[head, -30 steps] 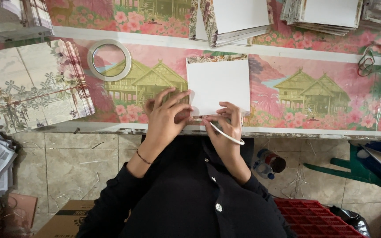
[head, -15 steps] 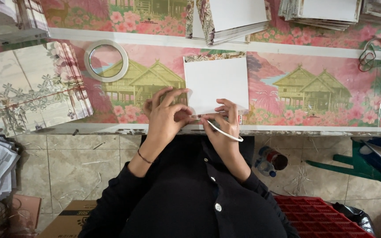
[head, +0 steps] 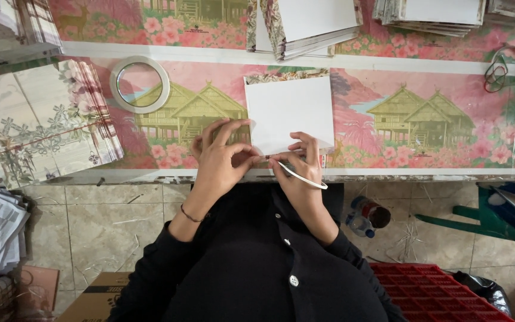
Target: The person is assembling small notebooks by hand. They pick up a stack of white paper sheets and a patterned cover, align them, and use a white plastic binding tool to secure the spine. The person repeats this process, stacking the finished notebooks on the table.
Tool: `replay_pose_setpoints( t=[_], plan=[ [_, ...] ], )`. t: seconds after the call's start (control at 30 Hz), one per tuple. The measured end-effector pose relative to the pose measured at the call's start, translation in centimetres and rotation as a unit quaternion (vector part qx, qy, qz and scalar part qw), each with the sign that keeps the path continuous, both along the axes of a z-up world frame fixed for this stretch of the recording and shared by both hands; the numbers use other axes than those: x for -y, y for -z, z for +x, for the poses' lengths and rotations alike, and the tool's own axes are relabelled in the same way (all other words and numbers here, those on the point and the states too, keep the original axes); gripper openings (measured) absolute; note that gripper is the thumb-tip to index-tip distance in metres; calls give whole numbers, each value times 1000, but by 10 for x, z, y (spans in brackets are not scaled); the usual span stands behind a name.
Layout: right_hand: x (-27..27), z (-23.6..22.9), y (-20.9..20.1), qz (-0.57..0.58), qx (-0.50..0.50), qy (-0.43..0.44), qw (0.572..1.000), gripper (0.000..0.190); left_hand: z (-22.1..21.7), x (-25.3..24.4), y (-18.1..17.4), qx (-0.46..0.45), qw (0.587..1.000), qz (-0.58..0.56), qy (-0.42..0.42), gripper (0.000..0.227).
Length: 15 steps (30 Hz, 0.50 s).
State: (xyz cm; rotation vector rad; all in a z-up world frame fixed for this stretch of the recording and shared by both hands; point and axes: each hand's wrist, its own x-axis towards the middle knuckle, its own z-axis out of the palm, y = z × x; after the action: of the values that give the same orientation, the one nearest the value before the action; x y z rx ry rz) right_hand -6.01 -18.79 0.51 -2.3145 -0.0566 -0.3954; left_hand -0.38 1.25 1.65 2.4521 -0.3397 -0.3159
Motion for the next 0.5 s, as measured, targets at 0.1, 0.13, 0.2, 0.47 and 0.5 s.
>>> replay_pose_setpoints(
  t=[0.1, 0.13, 0.2, 0.47, 0.5],
  plan=[
    [0, 0, -1, -1, -5, -1, 1000, 12, 0, 0, -1, -1, 1000, 8, -3, 18],
    [0, 0, -2, -3, -7, 0, 1000, 12, 0, 0, 0, 2, 1000, 7, -4, 17],
    [0, 0, -2, -4, -10, 2, 1000, 12, 0, 0, 1, 4, 1000, 6, -5, 17],
    [22, 0, -18, 36, -13, -5, 999, 14, -2, 3, 9, 9, 1000, 23, -7, 21],
    [35, 1, -20, 34, -12, -3, 999, 14, 0, 1, 6, 10, 1000, 20, -5, 21]
  ],
)
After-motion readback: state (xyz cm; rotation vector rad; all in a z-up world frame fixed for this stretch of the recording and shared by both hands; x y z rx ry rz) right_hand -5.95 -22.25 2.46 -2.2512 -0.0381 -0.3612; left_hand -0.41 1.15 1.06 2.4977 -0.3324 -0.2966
